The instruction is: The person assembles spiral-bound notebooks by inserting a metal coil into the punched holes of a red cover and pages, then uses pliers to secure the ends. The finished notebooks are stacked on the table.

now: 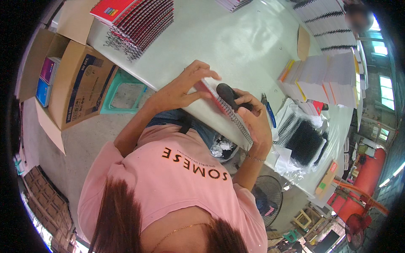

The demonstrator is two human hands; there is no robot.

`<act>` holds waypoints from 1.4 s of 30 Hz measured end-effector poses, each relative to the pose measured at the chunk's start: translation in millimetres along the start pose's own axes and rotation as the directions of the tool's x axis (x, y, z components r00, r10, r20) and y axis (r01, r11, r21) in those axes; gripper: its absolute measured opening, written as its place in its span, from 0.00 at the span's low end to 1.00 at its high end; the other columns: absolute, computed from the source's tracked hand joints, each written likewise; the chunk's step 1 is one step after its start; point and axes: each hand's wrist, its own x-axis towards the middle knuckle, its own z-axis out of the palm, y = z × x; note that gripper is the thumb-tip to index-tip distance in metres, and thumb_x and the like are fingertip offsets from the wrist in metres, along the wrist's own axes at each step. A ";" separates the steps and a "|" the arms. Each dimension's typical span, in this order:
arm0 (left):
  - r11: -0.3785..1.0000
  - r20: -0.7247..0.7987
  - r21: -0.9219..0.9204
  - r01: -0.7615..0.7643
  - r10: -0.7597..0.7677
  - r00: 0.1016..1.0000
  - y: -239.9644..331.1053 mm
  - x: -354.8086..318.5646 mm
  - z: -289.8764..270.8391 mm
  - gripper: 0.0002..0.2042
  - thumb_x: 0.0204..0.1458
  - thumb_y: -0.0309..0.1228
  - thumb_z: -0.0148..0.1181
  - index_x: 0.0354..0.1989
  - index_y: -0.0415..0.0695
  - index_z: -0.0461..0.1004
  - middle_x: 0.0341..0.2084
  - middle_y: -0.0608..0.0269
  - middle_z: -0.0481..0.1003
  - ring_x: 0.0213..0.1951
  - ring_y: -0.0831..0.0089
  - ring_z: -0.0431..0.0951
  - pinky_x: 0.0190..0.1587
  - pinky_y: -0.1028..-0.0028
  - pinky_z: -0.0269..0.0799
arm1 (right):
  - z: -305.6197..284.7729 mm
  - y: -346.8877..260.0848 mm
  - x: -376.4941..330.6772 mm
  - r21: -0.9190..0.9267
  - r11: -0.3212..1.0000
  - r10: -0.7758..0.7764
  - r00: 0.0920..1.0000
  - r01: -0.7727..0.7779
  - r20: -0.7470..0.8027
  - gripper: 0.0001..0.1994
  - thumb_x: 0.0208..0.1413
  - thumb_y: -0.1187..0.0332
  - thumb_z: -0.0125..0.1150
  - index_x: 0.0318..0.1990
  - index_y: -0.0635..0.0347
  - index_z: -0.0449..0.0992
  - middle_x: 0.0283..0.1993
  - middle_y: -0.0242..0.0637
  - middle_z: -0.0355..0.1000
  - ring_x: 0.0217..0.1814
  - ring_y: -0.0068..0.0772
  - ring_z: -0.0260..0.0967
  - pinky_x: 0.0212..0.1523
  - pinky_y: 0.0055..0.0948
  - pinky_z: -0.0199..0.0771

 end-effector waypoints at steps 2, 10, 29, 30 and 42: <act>1.000 -0.012 -0.015 0.023 -0.024 1.000 1.1 -2.8 4.5 0.18 0.51 0.31 0.69 0.47 0.44 0.69 0.47 0.57 0.63 0.51 0.61 0.66 0.59 0.66 0.62 | 6.4 -0.5 1.9 -0.199 0.980 -0.016 0.993 -0.008 -0.116 0.16 0.47 0.64 0.74 0.40 0.63 0.79 0.62 0.47 0.69 0.61 0.37 0.68 0.65 0.35 0.63; 0.998 -0.007 -0.045 0.040 -0.041 0.999 -7.8 -1.5 4.2 0.19 0.51 0.38 0.70 0.43 0.46 0.67 0.42 0.60 0.62 0.44 0.62 0.68 0.47 0.65 0.69 | -27.6 -2.2 -16.3 0.282 0.933 -0.304 0.912 0.226 0.276 0.27 0.52 0.54 0.71 0.53 0.61 0.69 0.69 0.54 0.59 0.71 0.51 0.57 0.71 0.47 0.56; 0.998 -0.024 -0.051 0.047 -0.049 0.999 -8.3 -0.3 -2.9 0.24 0.42 0.33 0.76 0.41 0.43 0.65 0.39 0.61 0.61 0.42 0.64 0.64 0.47 0.70 0.63 | 17.9 1.9 1.1 -0.565 0.825 -0.100 0.987 0.012 -0.125 0.12 0.47 0.70 0.74 0.39 0.61 0.82 0.57 0.42 0.68 0.46 0.23 0.67 0.47 0.24 0.68; 0.998 -0.020 -0.053 0.042 -0.043 0.999 -8.8 0.6 -3.0 0.24 0.42 0.33 0.76 0.41 0.43 0.65 0.39 0.61 0.61 0.42 0.64 0.64 0.47 0.70 0.63 | 18.4 0.0 2.0 -0.643 0.766 -0.155 0.975 0.014 -0.162 0.11 0.47 0.70 0.73 0.39 0.61 0.82 0.57 0.42 0.68 0.46 0.24 0.67 0.47 0.24 0.68; 0.999 -0.056 0.030 0.035 -0.034 0.998 -1.0 2.7 2.9 0.22 0.46 0.37 0.73 0.44 0.46 0.67 0.46 0.57 0.61 0.50 0.58 0.67 0.55 0.63 0.65 | -0.2 30.0 17.2 -0.898 0.421 -0.397 0.916 0.125 -0.059 0.26 0.42 0.59 0.79 0.48 0.55 0.74 0.71 0.52 0.55 0.71 0.54 0.54 0.70 0.45 0.54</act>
